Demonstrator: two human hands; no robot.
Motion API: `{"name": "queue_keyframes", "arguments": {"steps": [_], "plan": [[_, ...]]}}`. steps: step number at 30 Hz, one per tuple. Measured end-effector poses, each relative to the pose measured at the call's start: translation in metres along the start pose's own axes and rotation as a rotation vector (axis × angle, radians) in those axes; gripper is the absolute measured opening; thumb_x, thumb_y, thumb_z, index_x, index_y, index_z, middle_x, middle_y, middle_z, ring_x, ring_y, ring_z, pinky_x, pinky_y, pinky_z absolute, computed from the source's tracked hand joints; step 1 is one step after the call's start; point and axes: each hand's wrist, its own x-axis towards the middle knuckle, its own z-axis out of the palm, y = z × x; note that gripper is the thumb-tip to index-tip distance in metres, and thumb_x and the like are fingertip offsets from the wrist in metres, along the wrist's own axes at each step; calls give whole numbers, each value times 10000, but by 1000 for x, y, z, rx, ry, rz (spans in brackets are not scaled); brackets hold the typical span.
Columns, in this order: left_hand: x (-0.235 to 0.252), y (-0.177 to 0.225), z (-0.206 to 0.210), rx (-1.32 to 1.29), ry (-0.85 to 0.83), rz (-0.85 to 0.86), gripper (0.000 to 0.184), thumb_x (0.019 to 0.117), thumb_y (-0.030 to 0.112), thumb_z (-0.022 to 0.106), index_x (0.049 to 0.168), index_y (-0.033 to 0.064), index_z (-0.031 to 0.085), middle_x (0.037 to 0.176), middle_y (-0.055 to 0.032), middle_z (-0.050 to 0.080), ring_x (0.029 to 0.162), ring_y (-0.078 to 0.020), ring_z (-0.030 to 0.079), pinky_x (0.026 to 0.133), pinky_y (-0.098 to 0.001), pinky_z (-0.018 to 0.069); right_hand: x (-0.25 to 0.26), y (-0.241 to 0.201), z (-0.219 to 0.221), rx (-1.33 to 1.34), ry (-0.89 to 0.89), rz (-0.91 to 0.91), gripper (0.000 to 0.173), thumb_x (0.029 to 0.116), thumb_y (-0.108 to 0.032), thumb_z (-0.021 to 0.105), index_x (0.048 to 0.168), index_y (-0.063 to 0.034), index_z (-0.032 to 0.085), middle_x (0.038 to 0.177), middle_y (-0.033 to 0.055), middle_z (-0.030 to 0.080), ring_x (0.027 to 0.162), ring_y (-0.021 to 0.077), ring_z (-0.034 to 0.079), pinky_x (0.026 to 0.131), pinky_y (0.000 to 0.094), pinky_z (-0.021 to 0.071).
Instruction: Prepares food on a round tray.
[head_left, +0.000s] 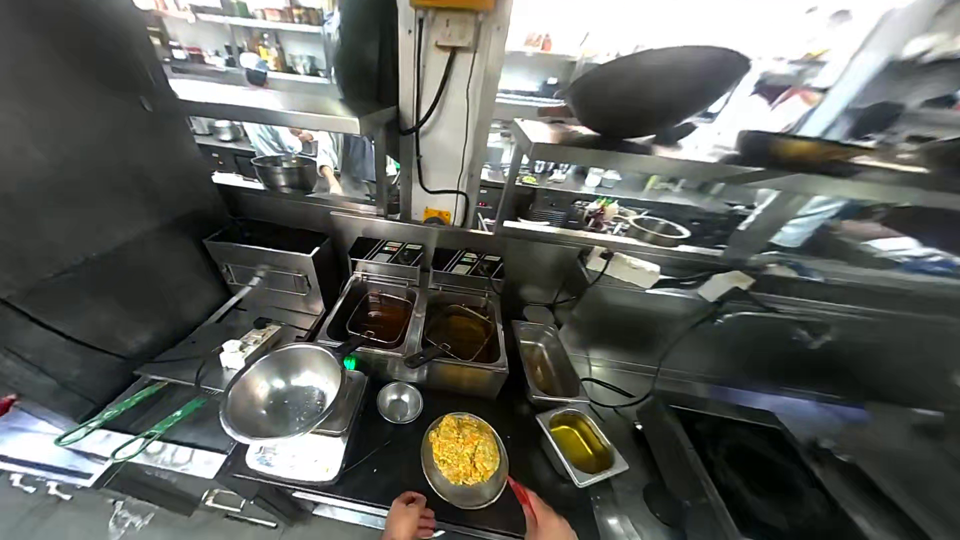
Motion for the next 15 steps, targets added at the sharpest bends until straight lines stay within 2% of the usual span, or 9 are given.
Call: {"name": "queue_keyframes", "arguments": {"steps": [3, 6, 9, 13, 15], "plan": [[12, 4, 26, -118, 71, -31, 370, 1084, 124, 477, 1420, -29, 460, 1170, -253, 692, 968, -338, 737, 843, -483, 614, 74, -29, 7, -121, 15, -17, 453, 1047, -179, 469, 1474, -288, 575, 1325, 52, 700, 1048, 321, 730, 857, 579, 582], [21, 7, 42, -214, 138, -25, 340, 1082, 121, 495, 1379, -45, 504, 1141, -259, 702, 948, -334, 742, 837, -478, 620, 125, -46, 22, -232, -45, -76, 519, 1006, -98, 499, 1488, -279, 561, 1397, 27, 661, 1082, 312, 720, 840, 569, 589], [26, 7, 49, -231, 218, -54, 322, 1085, 181, 541, 1281, -72, 580, 1009, -234, 745, 844, -317, 769, 781, -458, 652, 145, -57, 41, -320, -196, -162, 571, 982, -57, 492, 1523, -239, 517, 1423, 80, 635, 1133, 363, 690, 854, 584, 576], [38, 1, 52, -200, 238, -50, 249, 1061, 148, 586, 1157, -77, 633, 937, -219, 760, 791, -320, 777, 751, -464, 669, 143, -62, 78, -415, -321, -281, 625, 981, -7, 494, 1589, -107, 389, 1586, 200, 443, 1353, 471, 520, 958, 627, 521], [40, -3, 53, -228, 233, -33, 204, 1051, 117, 599, 1109, -75, 638, 922, -226, 758, 773, -334, 775, 732, -472, 670, 144, -60, 89, -466, -355, -302, 639, 988, -3, 488, 1605, -80, 339, 1594, 240, 409, 1332, 493, 526, 960, 614, 519]]}}
